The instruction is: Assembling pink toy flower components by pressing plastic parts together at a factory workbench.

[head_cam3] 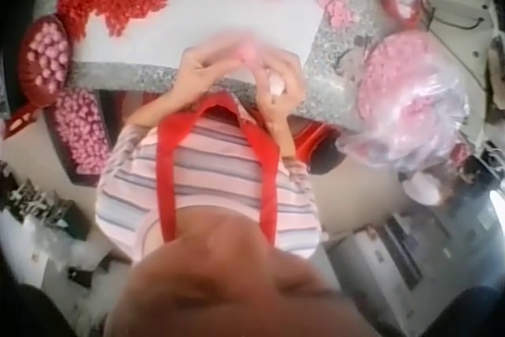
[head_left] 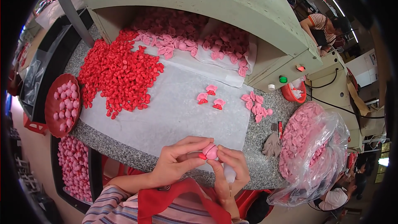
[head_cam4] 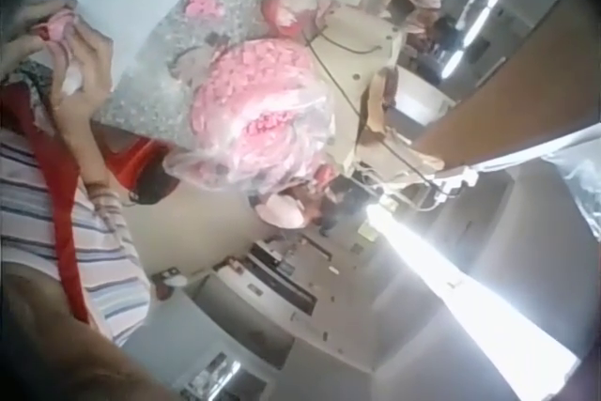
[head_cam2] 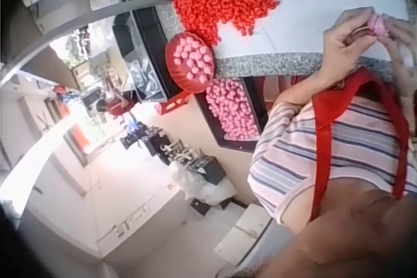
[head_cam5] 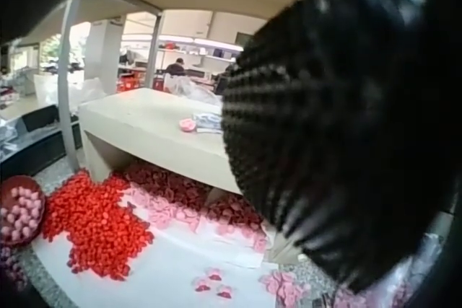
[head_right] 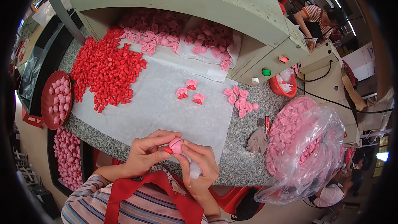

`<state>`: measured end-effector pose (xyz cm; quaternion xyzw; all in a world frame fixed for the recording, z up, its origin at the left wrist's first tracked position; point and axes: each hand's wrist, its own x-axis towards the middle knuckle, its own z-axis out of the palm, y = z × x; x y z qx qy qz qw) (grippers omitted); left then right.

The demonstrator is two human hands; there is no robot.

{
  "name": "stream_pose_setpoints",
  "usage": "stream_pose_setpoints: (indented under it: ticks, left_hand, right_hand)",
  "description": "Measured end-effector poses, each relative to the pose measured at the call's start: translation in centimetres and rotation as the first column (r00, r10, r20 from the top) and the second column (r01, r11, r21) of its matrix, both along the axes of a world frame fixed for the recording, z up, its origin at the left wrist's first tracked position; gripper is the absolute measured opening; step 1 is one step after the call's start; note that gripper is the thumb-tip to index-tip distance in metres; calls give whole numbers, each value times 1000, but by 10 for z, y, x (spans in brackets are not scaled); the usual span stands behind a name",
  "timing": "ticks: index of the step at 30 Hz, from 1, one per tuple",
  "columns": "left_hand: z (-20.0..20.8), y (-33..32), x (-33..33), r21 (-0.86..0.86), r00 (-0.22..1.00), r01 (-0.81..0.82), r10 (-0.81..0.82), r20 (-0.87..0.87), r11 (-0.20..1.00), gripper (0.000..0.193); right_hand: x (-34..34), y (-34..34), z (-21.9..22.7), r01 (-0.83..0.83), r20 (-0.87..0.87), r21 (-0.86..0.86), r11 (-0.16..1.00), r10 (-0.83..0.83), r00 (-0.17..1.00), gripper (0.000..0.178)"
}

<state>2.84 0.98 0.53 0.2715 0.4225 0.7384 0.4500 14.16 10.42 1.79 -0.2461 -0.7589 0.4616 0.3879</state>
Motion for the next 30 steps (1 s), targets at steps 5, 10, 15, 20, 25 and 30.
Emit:
stream_pose_setpoints:
  ticks: [5,10,15,20,25,30]
  left_hand:
    - [1,0,1,-4,999,1,-1,-49,1000,41]
    - [2,-2,-1,-17,988,21,-23,-154,1000,40]
    - [4,-1,0,-18,971,17,-21,-240,1000,39]
    - [3,0,0,-1,958,18,-17,-287,1000,39]
    - [2,1,0,34,914,1,13,-405,999,38]
    - [4,1,1,53,878,-25,48,-477,998,37]
  right_hand:
    - [2,2,0,-3,8,77,997,2,1000,27]
    - [3,3,-1,-14,12,120,993,12,1000,27]
    - [2,2,-3,40,-7,264,964,-39,999,27]
    - [2,5,0,51,-24,355,933,-45,999,27]
    - [3,3,1,74,-46,378,923,-61,997,27]
    - [3,0,0,101,-57,364,926,-86,995,27]
